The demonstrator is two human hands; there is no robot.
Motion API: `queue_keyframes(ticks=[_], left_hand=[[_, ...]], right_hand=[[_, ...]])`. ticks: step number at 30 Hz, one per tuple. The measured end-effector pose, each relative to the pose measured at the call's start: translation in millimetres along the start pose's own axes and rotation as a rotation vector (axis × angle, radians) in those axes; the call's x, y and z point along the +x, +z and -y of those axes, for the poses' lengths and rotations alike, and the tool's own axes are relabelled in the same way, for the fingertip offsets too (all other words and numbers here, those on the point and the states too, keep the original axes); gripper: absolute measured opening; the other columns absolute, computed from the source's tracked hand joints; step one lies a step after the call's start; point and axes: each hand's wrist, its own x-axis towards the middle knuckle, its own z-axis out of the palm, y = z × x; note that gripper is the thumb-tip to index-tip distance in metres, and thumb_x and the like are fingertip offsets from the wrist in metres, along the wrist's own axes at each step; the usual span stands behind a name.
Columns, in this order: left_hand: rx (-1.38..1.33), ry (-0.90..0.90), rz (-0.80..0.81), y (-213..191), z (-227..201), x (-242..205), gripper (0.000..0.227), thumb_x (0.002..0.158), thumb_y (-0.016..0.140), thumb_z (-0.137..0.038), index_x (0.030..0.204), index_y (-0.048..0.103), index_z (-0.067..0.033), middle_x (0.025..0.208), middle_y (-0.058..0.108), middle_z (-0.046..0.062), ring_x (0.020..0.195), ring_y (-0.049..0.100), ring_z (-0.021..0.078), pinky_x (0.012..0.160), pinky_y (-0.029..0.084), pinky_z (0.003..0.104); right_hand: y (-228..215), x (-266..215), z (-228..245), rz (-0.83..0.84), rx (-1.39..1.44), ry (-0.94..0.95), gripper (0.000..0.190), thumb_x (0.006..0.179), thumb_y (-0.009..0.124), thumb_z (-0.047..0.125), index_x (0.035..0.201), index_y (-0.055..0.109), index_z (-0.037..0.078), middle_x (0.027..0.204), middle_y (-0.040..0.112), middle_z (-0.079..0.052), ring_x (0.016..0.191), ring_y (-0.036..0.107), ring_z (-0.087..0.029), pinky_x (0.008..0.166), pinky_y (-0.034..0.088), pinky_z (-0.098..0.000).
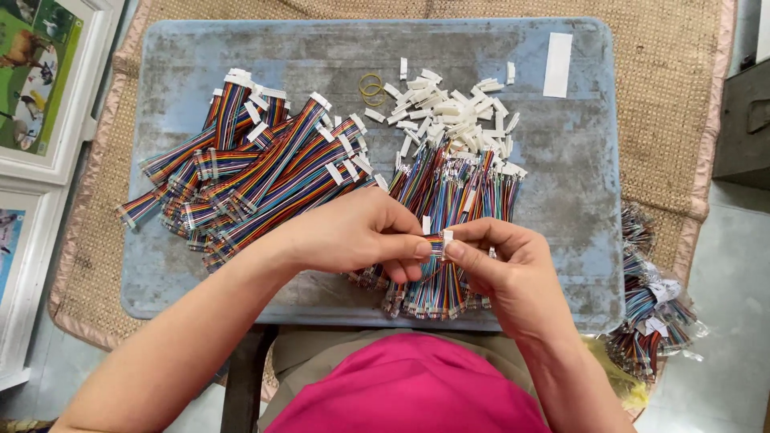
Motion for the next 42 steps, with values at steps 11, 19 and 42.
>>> queue_keyframes(ticks=[11, 19, 42], left_hand=[[0.072, 0.009, 0.061, 2, -9, -10, 0.017, 0.084, 0.061, -0.007, 0.078, 0.075, -0.0007, 0.063, 0.073, 0.01, 0.055, 0.072, 0.0146, 0.047, 0.05, 0.019], [0.227, 0.121, -0.147, 22, -14, -20, 0.024, 0.089, 0.056, -0.015, 0.073, 0.071, -0.0055, 0.059, 0.07, 0.007, 0.057, 0.07, 0.0164, 0.055, 0.054, 0.026], [0.208, 0.162, -0.44, 42, 5, -31, 0.017, 0.087, 0.059, -0.021, 0.079, 0.069, -0.0112, 0.062, 0.071, 0.013, 0.062, 0.069, 0.0291, 0.061, 0.053, 0.039]], right_hand=[[8, -13, 6, 0.062, -0.131, -0.09, 0.015, 0.076, 0.076, -0.001, 0.09, 0.075, -0.007, 0.056, 0.049, -0.004, 0.047, 0.042, -0.004, 0.041, 0.035, -0.0181], [6, -12, -10, -0.023, 0.085, -0.083, 0.018, 0.077, 0.076, 0.002, 0.092, 0.073, -0.007, 0.057, 0.046, -0.005, 0.041, 0.034, -0.005, 0.039, 0.031, -0.0201], [9, -13, -22, -0.053, 0.176, -0.044, 0.018, 0.075, 0.076, 0.001, 0.09, 0.072, -0.01, 0.054, 0.046, -0.008, 0.038, 0.03, -0.004, 0.037, 0.028, -0.021]])
